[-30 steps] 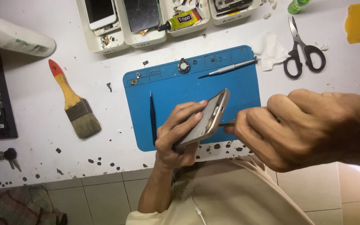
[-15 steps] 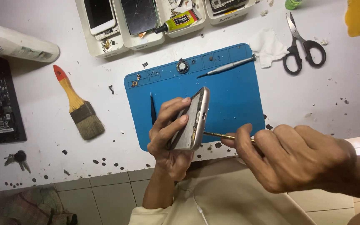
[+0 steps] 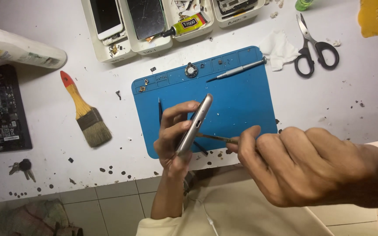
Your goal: Disassembling a mobile phone by prying the back cover and inspecting internal components with a metal probe
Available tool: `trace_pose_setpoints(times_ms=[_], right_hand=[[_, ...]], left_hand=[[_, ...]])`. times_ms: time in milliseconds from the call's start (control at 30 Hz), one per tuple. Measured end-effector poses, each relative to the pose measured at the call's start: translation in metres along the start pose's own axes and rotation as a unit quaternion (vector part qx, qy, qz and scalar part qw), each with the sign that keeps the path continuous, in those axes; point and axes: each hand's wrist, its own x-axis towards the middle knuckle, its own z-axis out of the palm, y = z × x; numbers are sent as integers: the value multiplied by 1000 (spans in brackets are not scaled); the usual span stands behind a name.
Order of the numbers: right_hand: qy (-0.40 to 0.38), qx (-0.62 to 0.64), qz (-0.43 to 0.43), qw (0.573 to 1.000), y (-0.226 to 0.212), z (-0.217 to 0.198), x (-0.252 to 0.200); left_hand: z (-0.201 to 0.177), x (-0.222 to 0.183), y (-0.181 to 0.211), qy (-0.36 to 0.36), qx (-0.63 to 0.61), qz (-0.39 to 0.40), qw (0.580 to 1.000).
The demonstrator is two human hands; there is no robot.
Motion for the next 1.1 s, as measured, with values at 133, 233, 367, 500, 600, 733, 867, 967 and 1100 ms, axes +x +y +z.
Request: trace_pose_setpoints(times_ms=[133,233,367,500,600,733,867,967,1100], right_hand=[[-24,-49,-30,998,9,12,5],[-66,-24,-70,995,7,22,13],[-112,-44,-74,990,0,26,23],[-127,-33,-59,990,-5,33,26],[-145,13,-40,988,-9,52,8],[-122,3,1,992,-12,55,-4],[-117,-31,40,992,-17,49,-10],[-112,-40,42,992,-18,48,-8],[-118,-34,52,991,-22,49,-8]], left_hand=[[-5,5,-10,-138,-55,-111,983],[-5,12,-22,-209,50,-109,971],[3,16,-34,-199,82,-88,973],[4,20,-38,-161,63,-51,984],[0,16,-43,-135,28,-43,990],[-1,12,-47,-121,57,-56,989],[-1,10,-49,-138,82,-53,986],[-2,7,-42,-145,77,-68,984],[-2,0,-40,-146,72,-73,984]])
